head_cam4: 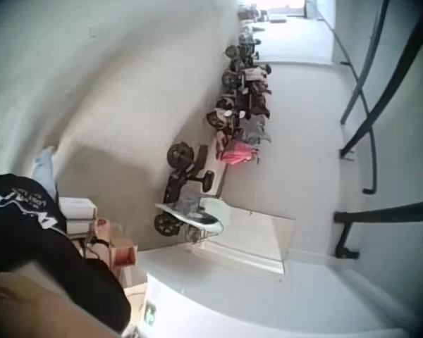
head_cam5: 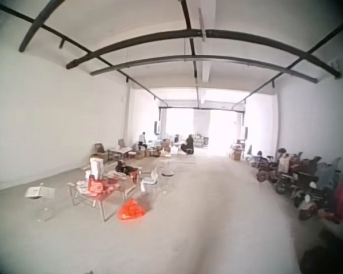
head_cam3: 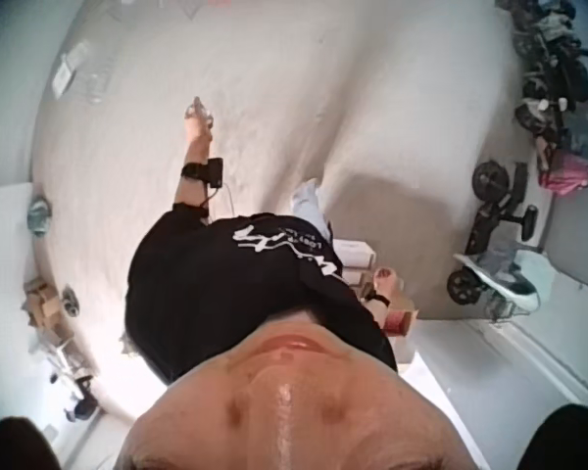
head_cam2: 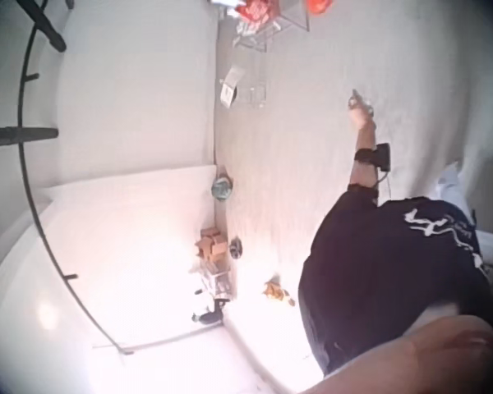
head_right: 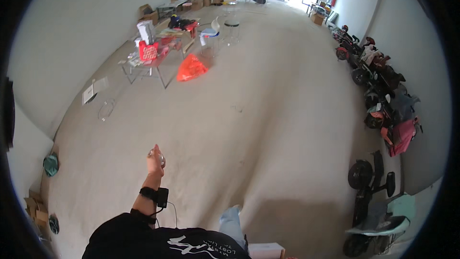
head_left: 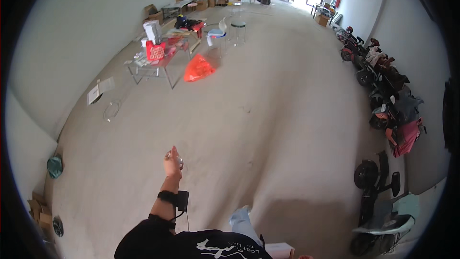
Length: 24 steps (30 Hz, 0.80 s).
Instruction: The person is packing small white boxes into a larger cardboard box on a wooden table, then gathering packaging remnants and walking through a warehouse area.
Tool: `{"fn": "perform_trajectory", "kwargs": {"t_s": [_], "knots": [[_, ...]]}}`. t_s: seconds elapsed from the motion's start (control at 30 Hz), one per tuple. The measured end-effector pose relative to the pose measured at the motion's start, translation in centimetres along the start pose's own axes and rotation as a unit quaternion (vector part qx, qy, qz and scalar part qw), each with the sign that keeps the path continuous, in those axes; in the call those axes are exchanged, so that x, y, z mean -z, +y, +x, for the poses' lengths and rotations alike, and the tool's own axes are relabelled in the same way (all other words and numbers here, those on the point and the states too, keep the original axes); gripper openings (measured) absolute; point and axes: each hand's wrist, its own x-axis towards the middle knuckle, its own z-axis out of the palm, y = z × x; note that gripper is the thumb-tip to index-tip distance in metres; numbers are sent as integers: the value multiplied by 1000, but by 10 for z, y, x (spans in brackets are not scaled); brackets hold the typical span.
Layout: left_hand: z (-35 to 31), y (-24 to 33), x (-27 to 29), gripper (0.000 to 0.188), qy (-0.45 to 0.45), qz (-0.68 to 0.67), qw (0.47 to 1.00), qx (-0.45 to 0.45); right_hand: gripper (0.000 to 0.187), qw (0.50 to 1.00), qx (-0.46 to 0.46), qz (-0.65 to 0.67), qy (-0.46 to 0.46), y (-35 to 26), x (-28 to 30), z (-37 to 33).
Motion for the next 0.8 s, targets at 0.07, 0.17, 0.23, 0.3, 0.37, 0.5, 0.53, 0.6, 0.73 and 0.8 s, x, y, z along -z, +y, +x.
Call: {"fn": "perform_trajectory", "kwargs": {"t_s": [0.07,0.17,0.23,0.3,0.37,0.5,0.53,0.6,0.73,0.8], "knots": [[8,1,-60,29,-31,-37,999,21,20,984,-96,150,25,46,25,55],[29,35,-116,29,-24,-89,996,-10,14,894,-198,400,-40,-61,-58,188],[39,37,-151,29,-16,-117,993,-15,15,879,-177,431,-102,-170,-92,257],[64,32,-170,30,44,-127,991,-13,12,931,-172,287,-142,-293,-134,307],[98,22,-193,30,62,-140,988,-7,14,965,-91,166,-180,-379,-162,350],[182,17,-248,31,86,-182,979,2,16,974,-5,68,-215,-443,-202,444],[206,15,-272,31,87,-195,977,15,14,974,-29,68,-212,-424,-199,470],[255,17,-321,30,126,-204,971,5,15,971,-148,89,-165,-402,-195,495],[324,34,-454,28,89,-190,975,70,7,943,-267,179,-84,-365,-163,488],[353,25,-522,28,55,-165,981,87,6,948,-290,66,-116,-370,-160,485]]}}
